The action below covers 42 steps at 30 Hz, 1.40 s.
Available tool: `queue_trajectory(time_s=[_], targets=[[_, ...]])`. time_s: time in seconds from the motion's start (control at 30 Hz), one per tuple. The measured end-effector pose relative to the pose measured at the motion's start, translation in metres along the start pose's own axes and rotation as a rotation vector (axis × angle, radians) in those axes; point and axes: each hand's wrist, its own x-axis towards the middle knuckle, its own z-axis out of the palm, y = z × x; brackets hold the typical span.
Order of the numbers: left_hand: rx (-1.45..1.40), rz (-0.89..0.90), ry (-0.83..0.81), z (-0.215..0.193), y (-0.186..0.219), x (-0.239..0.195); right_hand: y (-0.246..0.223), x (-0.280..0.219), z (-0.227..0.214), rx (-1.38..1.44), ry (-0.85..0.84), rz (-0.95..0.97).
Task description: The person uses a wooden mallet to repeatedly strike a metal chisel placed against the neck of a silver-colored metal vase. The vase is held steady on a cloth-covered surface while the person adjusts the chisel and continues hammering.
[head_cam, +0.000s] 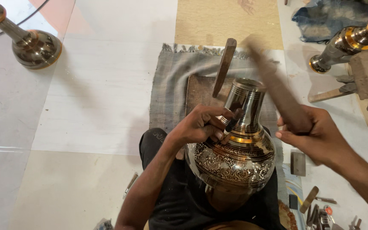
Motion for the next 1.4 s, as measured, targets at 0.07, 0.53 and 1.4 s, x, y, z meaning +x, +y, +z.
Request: queue_trajectory(time_s=[0.07,0.53,1.4], targets=[[-0.022,0.009,0.000,0.002,-0.003,-0.001,0.007,0.002,-0.001,-0.237,-0.081,-0.085],[-0.075,0.029,-0.054,-0.001,-0.001,0.004,-0.002,-0.010,0.008,-0.136,0.003,-0.061],[-0.185,0.110,-0.140,-0.006,-0.021,0.009,-0.018,-0.018,0.018,-0.567,-0.074,0.082]])
